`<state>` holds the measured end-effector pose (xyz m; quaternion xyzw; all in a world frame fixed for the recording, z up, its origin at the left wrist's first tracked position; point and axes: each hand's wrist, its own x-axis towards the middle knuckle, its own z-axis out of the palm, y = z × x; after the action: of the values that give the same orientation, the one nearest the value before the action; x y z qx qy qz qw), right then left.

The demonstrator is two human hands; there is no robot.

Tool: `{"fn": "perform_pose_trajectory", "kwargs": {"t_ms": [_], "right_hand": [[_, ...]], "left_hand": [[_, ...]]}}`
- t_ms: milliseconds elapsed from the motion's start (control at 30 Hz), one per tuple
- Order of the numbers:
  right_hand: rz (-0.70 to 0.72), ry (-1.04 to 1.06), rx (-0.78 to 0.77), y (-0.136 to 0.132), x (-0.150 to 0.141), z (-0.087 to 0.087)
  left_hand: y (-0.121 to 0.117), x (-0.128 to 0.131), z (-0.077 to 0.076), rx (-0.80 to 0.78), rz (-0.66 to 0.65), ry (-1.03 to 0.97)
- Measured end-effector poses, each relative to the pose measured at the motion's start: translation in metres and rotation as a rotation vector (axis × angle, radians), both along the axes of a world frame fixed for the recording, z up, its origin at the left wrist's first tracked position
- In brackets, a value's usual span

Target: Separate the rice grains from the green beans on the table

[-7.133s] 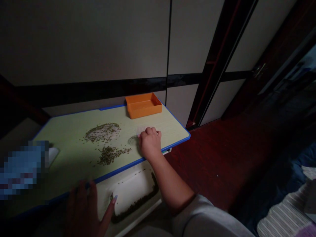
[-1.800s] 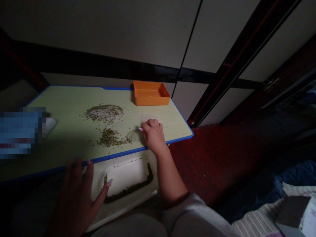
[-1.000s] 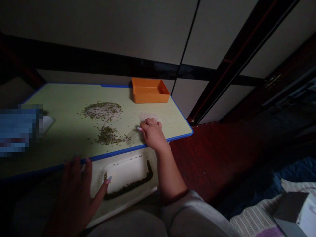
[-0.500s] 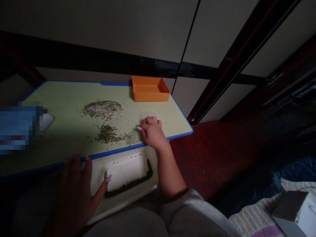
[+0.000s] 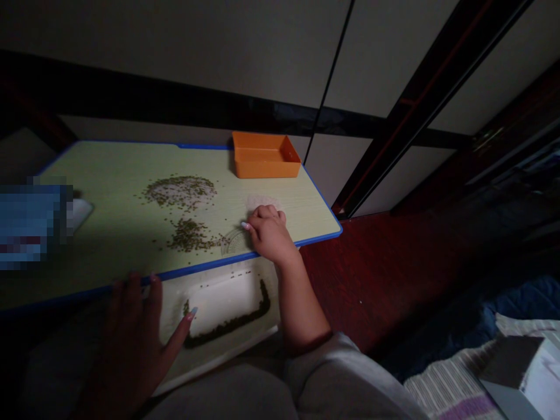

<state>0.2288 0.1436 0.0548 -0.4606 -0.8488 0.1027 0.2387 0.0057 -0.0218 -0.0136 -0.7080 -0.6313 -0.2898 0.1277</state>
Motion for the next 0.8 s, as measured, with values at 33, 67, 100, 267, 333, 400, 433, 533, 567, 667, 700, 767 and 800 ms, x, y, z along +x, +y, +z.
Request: {"fn": "perform_pose_trajectory", "kwargs": {"t_ms": [33, 67, 100, 267, 333, 400, 433, 533, 567, 667, 700, 767, 800], "right_hand": [[-0.009, -0.001, 0.005, 0.000, 0.000, 0.000], [-0.018, -0.001, 0.012, -0.001, -0.001, 0.000], [-0.023, 0.000, 0.020, -0.001, -0.002, 0.001], [0.043, 0.000, 0.083, -0.012, -0.014, 0.007], [0.076, -0.027, 0.106, -0.017, -0.021, 0.010], [0.093, -0.059, 0.127, -0.021, -0.027, 0.011], [0.096, -0.077, 0.134, -0.022, -0.029, 0.011], [0.074, -0.130, 0.141, -0.022, -0.032, 0.010], [0.060, -0.146, 0.143, -0.021, -0.032, 0.009], [0.011, -0.180, 0.155, -0.018, -0.030, 0.007], [-0.004, -0.188, 0.160, -0.018, -0.029, 0.007], [-0.032, -0.196, 0.170, -0.016, -0.028, 0.006], [-0.046, -0.195, 0.174, -0.015, -0.027, 0.005]], "left_hand": [[0.000, 0.000, 0.000, -0.005, -0.003, 0.001], [0.000, 0.000, 0.001, -0.009, -0.002, 0.001], [0.000, 0.000, 0.001, -0.015, -0.005, 0.001], [0.000, 0.000, 0.003, -0.028, -0.012, 0.007], [-0.001, 0.000, 0.003, -0.027, -0.009, 0.006], [-0.001, 0.000, 0.003, -0.018, -0.006, 0.003], [-0.001, 0.000, 0.002, -0.019, -0.005, 0.001], [-0.001, 0.000, 0.000, -0.027, 0.000, 0.006], [-0.001, 0.000, 0.000, -0.030, 0.003, 0.007], [0.000, 0.000, -0.001, -0.035, 0.008, -0.002], [0.001, 0.000, -0.002, -0.033, 0.008, -0.004], [0.001, 0.000, -0.002, -0.027, 0.008, -0.005], [0.001, 0.000, -0.002, -0.025, 0.010, -0.004]]}}
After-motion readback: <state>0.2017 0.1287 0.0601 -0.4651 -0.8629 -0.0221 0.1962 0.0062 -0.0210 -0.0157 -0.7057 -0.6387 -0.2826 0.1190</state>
